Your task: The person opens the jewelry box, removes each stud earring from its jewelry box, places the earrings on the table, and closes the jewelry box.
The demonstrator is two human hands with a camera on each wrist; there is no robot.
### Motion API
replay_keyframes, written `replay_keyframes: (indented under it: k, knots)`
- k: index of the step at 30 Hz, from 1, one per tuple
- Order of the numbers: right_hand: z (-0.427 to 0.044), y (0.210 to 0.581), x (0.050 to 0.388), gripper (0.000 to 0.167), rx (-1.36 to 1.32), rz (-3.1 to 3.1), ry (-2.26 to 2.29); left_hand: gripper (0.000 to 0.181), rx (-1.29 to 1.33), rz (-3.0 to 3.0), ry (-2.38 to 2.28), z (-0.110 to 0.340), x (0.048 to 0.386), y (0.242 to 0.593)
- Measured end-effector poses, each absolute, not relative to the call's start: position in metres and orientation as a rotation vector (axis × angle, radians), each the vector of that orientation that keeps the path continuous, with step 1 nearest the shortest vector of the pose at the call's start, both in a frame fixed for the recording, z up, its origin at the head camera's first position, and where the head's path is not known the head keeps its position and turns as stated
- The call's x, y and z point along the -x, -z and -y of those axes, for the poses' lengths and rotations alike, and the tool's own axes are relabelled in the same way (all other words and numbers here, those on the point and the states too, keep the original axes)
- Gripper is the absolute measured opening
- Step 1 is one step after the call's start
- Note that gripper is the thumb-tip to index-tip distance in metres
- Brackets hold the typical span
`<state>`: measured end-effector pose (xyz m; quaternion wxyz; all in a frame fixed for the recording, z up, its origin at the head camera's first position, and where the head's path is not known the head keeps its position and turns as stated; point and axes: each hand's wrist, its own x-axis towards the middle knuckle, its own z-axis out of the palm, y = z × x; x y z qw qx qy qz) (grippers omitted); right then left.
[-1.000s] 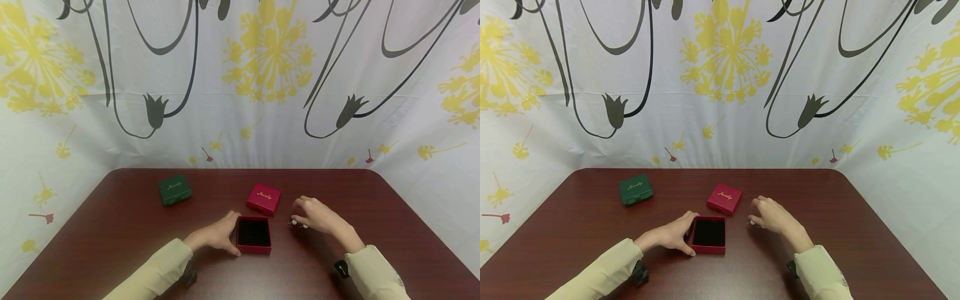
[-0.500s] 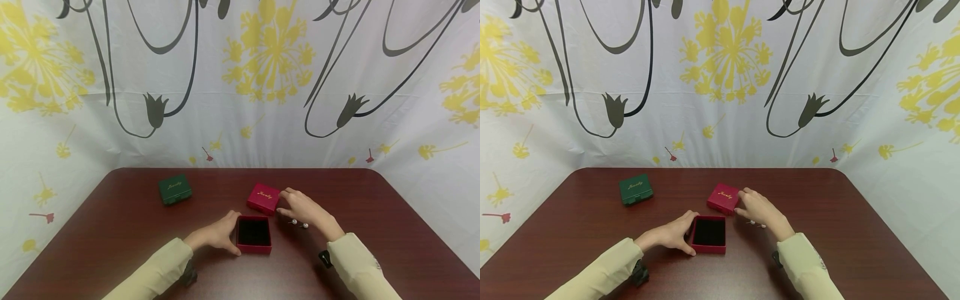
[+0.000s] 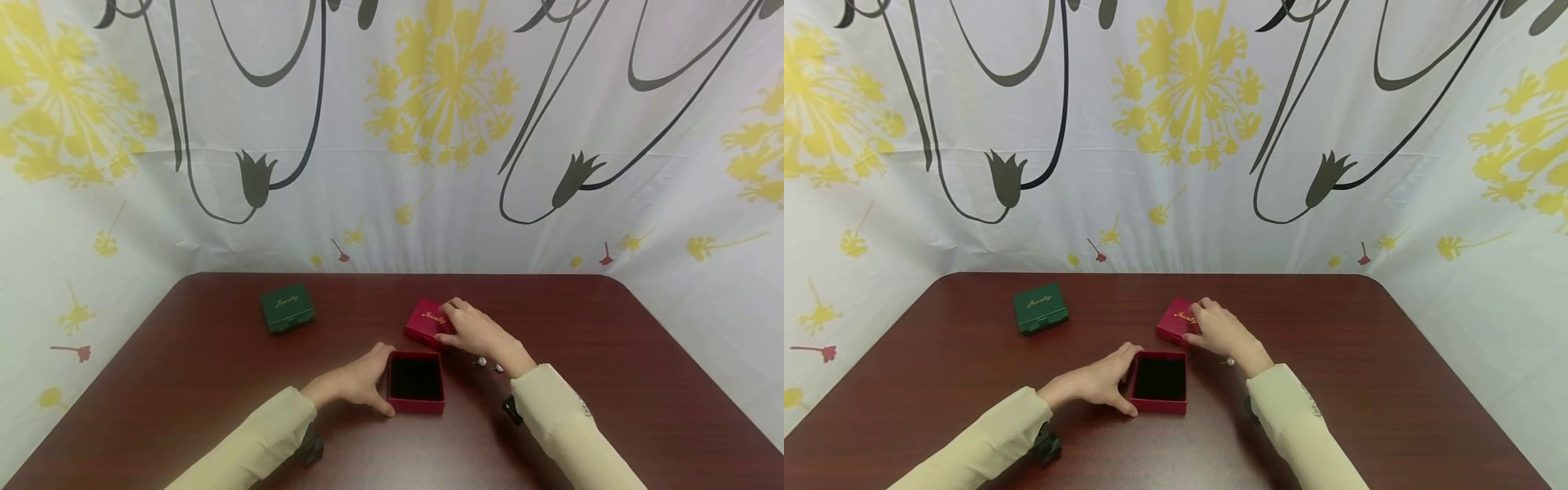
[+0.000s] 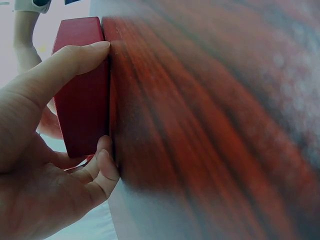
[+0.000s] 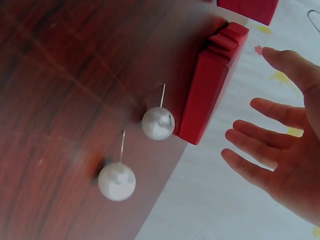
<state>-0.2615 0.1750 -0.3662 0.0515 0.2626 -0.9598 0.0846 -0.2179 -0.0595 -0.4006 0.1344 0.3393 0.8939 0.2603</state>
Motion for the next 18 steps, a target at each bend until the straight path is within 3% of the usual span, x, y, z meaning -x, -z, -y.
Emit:
replay_keyframes:
  k: [18]
  knots:
    - [-0.169,0.38,0.278,0.089,-0.585,3.203,-0.356,0.084,-0.989,-2.569,-0.791,0.06,0.219,0.399]
